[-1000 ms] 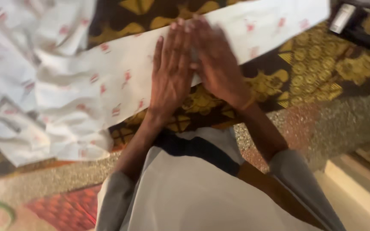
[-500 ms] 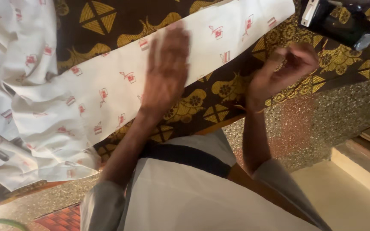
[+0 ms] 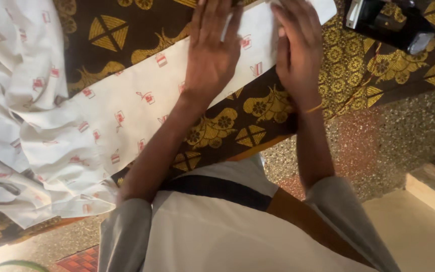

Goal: The person irons a white shirt with a red pattern on a patterned ironing board. They smooth the fabric with one hand while moving the iron with the other, then fold the shirt and place it on the board.

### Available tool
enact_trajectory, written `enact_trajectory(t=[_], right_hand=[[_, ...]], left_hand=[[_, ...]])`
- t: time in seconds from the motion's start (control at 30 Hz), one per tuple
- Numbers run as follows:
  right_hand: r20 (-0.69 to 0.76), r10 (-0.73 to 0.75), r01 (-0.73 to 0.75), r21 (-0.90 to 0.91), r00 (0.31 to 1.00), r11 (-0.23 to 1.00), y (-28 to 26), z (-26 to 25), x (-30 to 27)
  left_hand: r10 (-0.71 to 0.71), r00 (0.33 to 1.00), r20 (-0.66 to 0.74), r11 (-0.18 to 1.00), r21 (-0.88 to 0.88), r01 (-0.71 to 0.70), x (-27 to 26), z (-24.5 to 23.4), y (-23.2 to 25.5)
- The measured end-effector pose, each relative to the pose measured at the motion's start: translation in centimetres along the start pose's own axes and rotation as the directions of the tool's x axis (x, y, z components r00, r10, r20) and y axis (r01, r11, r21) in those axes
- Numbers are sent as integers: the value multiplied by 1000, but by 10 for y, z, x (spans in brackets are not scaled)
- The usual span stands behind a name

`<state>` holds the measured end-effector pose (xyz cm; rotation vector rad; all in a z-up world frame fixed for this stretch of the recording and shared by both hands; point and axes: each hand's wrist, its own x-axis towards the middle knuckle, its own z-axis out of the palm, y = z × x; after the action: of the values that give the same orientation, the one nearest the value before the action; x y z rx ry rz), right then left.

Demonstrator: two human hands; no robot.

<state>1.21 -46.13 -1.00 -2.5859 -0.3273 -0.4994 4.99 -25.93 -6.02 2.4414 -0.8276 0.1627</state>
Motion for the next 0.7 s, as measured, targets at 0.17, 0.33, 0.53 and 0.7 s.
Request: enact_trajectory(t=[0.17,0.33,0.53,0.7], right_hand=[[164,132,-147,78,978,986,7,2,15],[93,20,-18,-22,995,1000,21,18,2],[96,105,-117,137,990,984,22,15,3],[97,80,-91,117,992,989,17,10,8]], left_hand=[[-181,973,-145,967,-207,149,4,-11,-12],[-205,959,-197,955,-253,152,5,-20,-18],[-109,975,-192,958,-283,51,20,-26,-17],[-72,966,-247,946,-323,-12,31,-14,-16]])
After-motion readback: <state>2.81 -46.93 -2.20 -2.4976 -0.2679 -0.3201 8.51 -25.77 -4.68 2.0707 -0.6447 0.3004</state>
